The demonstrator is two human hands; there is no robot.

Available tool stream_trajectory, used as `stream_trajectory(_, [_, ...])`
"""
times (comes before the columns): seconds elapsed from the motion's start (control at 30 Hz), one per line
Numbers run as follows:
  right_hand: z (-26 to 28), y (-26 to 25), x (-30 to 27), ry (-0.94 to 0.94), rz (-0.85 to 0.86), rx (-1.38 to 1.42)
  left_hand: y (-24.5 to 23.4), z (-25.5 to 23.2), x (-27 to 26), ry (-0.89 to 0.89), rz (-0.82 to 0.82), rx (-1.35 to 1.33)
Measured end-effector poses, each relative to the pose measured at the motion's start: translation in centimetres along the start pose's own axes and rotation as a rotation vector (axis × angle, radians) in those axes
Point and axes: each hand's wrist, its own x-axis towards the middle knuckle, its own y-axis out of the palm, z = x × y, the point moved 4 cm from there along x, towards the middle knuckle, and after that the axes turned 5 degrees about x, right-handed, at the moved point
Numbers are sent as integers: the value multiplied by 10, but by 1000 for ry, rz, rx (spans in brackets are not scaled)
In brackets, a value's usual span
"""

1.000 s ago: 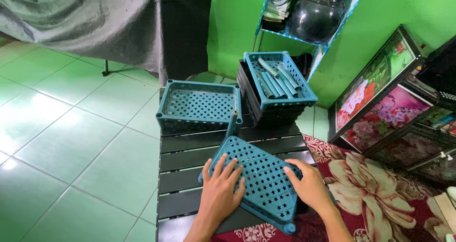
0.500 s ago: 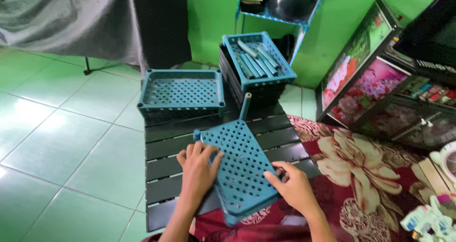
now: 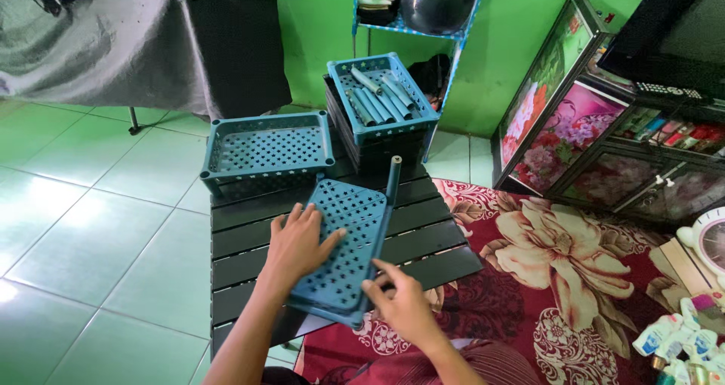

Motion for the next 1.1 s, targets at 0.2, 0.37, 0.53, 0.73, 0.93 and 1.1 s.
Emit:
stream_trajectory(0.2, [-1, 7, -8, -43, 179, -41, -3, -20, 7, -159, 60, 10])
stream_trajectory(0.37, [1, -4, 0, -75, 66, -24, -3, -28, -8, -98, 113, -33])
stream_trajectory(0.53, [3, -33, 11, -183, -202, -8, 5, -22, -12, -25, 192, -104])
stream_trajectory(0.73, [6, -59, 25, -289, -351, 66, 17, -19, 3, 88, 276, -153])
stream_trajectory(0.93, [14, -65, 33, -437, -445, -152, 24, -24, 22, 74, 308, -193])
stream_trajectory(1.1, [8, -63, 41, -365, -462, -183, 22, -60, 20, 196, 2, -65])
